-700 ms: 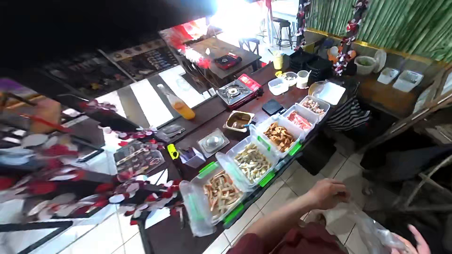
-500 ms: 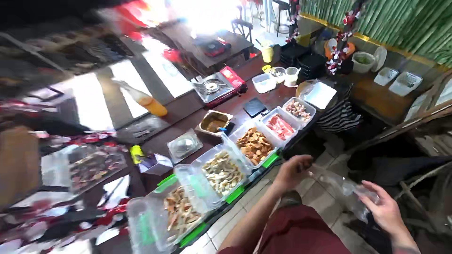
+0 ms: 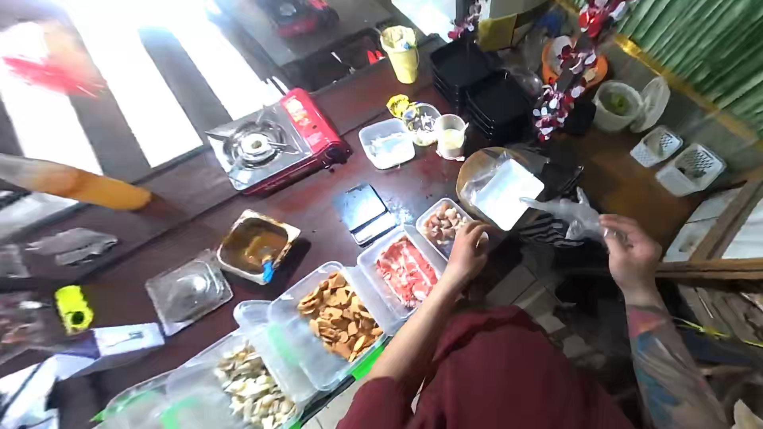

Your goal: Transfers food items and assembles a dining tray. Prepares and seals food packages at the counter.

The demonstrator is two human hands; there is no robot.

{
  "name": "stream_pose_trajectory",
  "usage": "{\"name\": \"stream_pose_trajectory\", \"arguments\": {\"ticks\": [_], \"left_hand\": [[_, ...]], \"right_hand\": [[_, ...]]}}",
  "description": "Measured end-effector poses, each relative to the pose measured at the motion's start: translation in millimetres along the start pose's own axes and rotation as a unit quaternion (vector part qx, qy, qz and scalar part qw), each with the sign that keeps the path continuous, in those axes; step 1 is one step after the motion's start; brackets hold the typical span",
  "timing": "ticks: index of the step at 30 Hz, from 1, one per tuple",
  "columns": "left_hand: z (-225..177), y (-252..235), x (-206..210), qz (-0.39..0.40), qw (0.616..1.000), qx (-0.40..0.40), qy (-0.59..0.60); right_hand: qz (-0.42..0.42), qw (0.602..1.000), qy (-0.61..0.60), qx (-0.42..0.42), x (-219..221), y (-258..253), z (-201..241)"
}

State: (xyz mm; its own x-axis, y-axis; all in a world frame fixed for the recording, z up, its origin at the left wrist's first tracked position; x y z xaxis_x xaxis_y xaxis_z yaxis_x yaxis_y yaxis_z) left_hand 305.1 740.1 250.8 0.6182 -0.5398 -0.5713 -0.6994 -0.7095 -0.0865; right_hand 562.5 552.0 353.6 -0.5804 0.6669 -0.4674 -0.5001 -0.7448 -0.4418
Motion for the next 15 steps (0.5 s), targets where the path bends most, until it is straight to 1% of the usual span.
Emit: {"name": "stream_pose_trajectory", "arguments": {"ticks": [1,2,4,6,9,11,12,13,15], "left_hand": [[5.9,-28.1,1.6,-0.006,0.998,-0.019,-0.06],[15.4,-54.8,2.5,-0.007,0.992,-0.055,-0.11],[40.1,-100.0,4.2,-0.001,0.976,-0.143,-0.165],[58.7,-125.7,7.3,-0.009,0.958,-0.201,-0.202],[70.1,-141.5,15.4,-0.016,0.933,-0.242,-0.268],[75.9,-141.5,22.2,-0.03,0.914,-0.261,-0.309],[82.7,-141.1,27.1,-0.03,0.901,-0.286,-0.324],[90.6,-140.4,31.9,-0.024,0.888,-0.32,-0.33],[103.4,-139.7,37.1,-0.005,0.866,-0.381,-0.324]], "right_hand": [[0.014,1.0,0.021,-0.012,5.4,-27.2,-7.6],[0.028,0.999,0.032,-0.026,13.9,-55.4,-15.1],[0.057,0.996,0.038,-0.061,39.5,-112.3,-31.9],[0.084,0.991,-0.002,-0.104,76.8,-162.6,-46.7],[0.16,0.973,-0.09,-0.142,150.1,-220.1,-59.4],[0.217,0.948,-0.161,-0.166,205.8,-244.7,-64.7],[0.249,0.934,-0.184,-0.177,234.2,-252.7,-69.1],[0.288,0.92,-0.187,-0.186,261.9,-257.3,-75.0],[0.389,0.886,-0.133,-0.213,311.6,-254.7,-88.1]]}}
Point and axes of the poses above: each hand's wrist, its own y-axis away from the middle knuckle, its own x-axis out of the palm, z = x × y, the point moved 10 cm from there along -y, towards the middle knuckle, and after that the axes turned 1 degree about z, right-handed, at the moved point
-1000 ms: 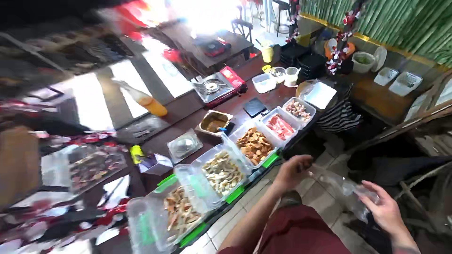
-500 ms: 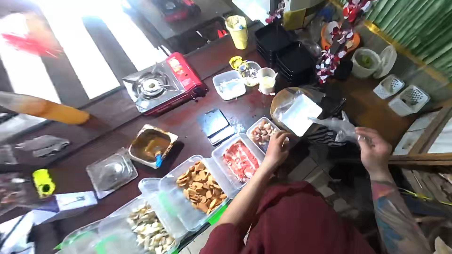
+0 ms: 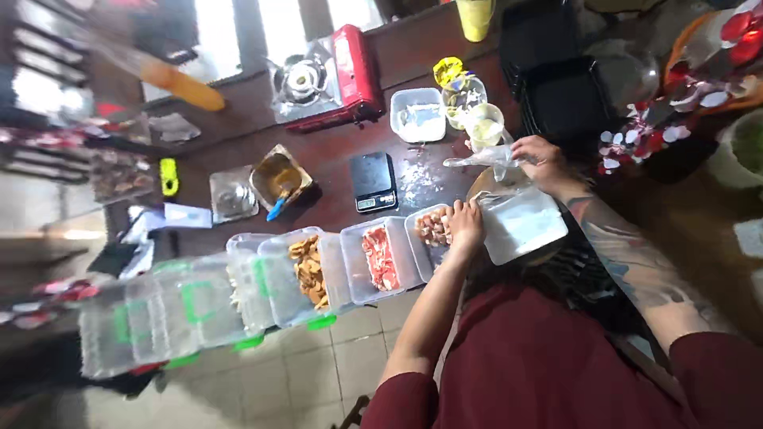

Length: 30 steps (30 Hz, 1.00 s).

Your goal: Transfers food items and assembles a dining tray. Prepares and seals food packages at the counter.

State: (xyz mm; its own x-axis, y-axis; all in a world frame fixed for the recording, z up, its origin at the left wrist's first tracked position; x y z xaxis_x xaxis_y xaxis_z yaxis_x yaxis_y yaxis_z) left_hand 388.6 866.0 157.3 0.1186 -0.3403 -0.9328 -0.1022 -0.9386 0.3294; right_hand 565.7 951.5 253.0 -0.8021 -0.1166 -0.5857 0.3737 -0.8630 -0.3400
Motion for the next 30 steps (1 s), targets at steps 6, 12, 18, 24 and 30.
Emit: {"name": "stream_pose_trajectory", "arguments": {"ticks": [6,12,18,24,30], "left_hand": [[-12.9,24.1,-2.2,-0.013,0.999,-0.048,0.013],[-18.3,51.1,2.7,-0.08,0.994,-0.053,0.061],[-16.3,83.6,-3.1,-0.186,0.971,-0.05,0.145],[-33.2,165.4,9.9,-0.293,0.899,0.106,0.308],[-75.7,198.3,107.5,-0.087,0.868,0.249,0.421]], "right_hand": [[0.281,0.932,0.229,-0.023,56.9,-1.6,-56.4],[0.335,0.928,0.131,-0.093,64.5,35.2,-6.5],[0.446,0.876,0.182,0.011,116.6,73.1,-25.4],[0.448,0.872,0.155,0.119,81.8,104.3,-35.8],[0.12,0.951,0.014,0.285,-81.4,205.3,-35.8]]}}
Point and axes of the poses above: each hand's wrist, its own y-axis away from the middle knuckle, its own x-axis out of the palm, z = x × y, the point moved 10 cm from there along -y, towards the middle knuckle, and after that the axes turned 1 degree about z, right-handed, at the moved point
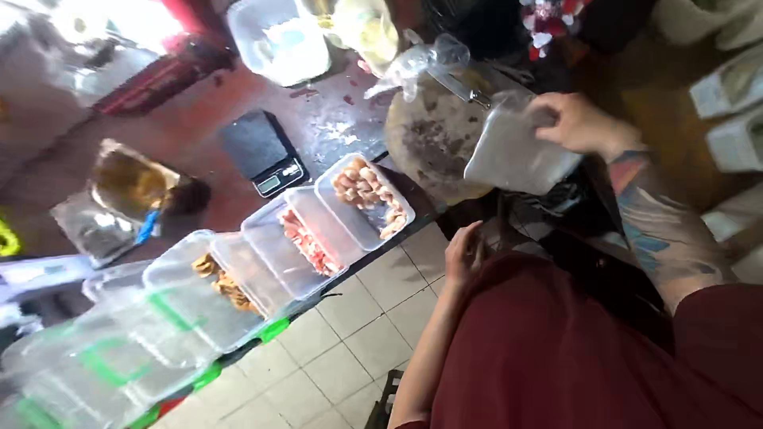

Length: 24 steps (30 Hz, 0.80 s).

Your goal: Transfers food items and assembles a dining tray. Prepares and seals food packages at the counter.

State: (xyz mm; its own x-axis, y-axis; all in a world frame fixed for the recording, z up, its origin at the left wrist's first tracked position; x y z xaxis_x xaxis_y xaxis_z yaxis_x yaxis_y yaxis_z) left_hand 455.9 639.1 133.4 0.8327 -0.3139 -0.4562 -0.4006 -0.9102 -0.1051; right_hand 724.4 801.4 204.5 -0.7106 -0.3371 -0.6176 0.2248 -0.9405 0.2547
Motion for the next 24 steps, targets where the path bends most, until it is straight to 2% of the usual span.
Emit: {"name": "stream_pose_trajectory", "arguments": {"ticks": [2,5,7,10,12,14,16,18,20,24], "left_hand": [[12.4,-3.0,42.9,0.121,0.992,-0.04,-0.003],[15.8,-20.5,106.8,0.277,0.956,-0.073,-0.069],[16.8,-38.6,151.7,0.352,0.924,-0.046,-0.145],[31.3,-73.4,225.2,0.451,0.846,-0.008,-0.285],[41.1,-96.5,266.5,0.489,0.804,0.007,-0.339],[51.9,-116.3,289.5,0.488,0.789,0.013,-0.373],[64.0,-131.5,293.8,0.499,0.77,-0.052,-0.393],[81.6,-131.2,293.1,0.513,0.748,-0.067,-0.416],[87.6,-112.6,287.1,0.533,0.749,0.012,-0.394],[59.3,-82.6,254.7,0.529,0.77,0.177,-0.31]], "right_hand": [[-0.139,0.983,-0.083,0.085,-38.3,64.2,-47.0],[-0.357,0.902,-0.191,0.147,-61.5,165.3,-109.5],[-0.472,0.839,-0.202,0.183,-52.8,218.1,-146.4],[-0.563,0.769,-0.18,0.244,-17.6,253.5,-191.1],[-0.574,0.742,-0.196,0.286,16.3,254.7,-211.1],[-0.587,0.714,-0.224,0.309,50.9,246.7,-235.7],[-0.606,0.689,-0.243,0.314,76.5,232.9,-255.6],[-0.586,0.684,-0.275,0.336,105.5,222.6,-263.1],[-0.525,0.692,-0.317,0.381,140.6,217.0,-260.5],[-0.475,0.731,-0.327,0.364,179.6,188.7,-262.4]]}}
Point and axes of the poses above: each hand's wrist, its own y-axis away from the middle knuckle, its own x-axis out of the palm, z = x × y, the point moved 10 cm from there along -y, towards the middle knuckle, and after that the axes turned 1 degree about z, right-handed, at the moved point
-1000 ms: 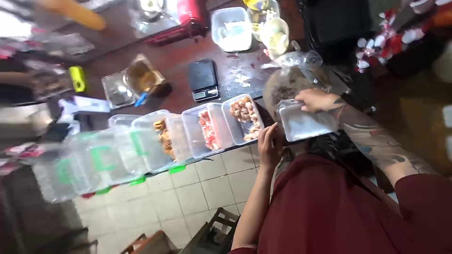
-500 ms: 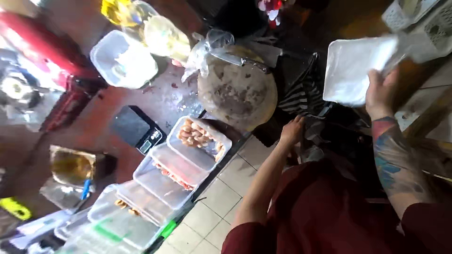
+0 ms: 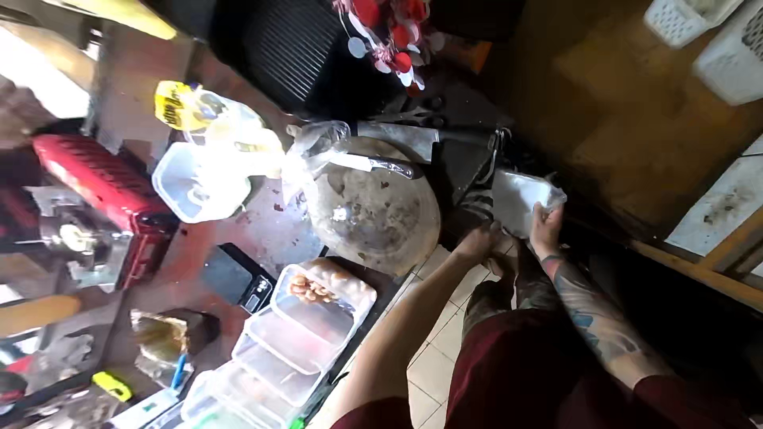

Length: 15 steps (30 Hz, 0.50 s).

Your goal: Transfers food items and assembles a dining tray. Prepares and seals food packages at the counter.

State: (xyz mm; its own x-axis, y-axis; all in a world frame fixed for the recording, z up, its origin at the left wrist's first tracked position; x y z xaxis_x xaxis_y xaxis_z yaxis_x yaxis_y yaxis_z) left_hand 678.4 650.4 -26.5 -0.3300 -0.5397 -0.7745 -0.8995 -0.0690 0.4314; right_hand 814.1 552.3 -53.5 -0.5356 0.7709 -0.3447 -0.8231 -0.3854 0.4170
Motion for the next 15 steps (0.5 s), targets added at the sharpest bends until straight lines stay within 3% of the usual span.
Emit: {"name": "stream_pose_trajectory", "arguments": {"ticks": [7,9,11,12,13,14,15], "left_hand": [[-26.3,14.3,-9.9,0.023,1.0,0.0,0.008],[-24.9,15.8,-16.1,0.014,1.0,-0.016,0.021],[-22.9,20.7,-19.9,0.005,0.999,-0.024,0.024],[-22.8,22.8,-22.1,0.004,0.999,-0.026,0.028],[-23.2,24.9,-24.0,0.006,0.999,-0.027,0.03],[-24.4,26.6,-25.6,0.008,0.999,-0.028,0.03],[-25.8,27.6,-26.5,0.014,0.999,-0.026,0.032]], "right_hand": [[0.167,0.982,0.059,-0.058,79.9,-1.1,16.5],[0.229,0.973,0.043,-0.004,104.4,-1.5,16.0],[0.359,0.928,0.078,0.065,124.5,10.9,2.2],[0.423,0.895,0.139,0.014,132.7,15.2,-7.6],[0.44,0.878,0.155,-0.11,137.0,19.8,-15.7],[0.357,0.887,0.066,-0.284,134.9,23.2,-16.4],[0.423,0.892,0.13,-0.092,130.8,35.6,0.4]]}}
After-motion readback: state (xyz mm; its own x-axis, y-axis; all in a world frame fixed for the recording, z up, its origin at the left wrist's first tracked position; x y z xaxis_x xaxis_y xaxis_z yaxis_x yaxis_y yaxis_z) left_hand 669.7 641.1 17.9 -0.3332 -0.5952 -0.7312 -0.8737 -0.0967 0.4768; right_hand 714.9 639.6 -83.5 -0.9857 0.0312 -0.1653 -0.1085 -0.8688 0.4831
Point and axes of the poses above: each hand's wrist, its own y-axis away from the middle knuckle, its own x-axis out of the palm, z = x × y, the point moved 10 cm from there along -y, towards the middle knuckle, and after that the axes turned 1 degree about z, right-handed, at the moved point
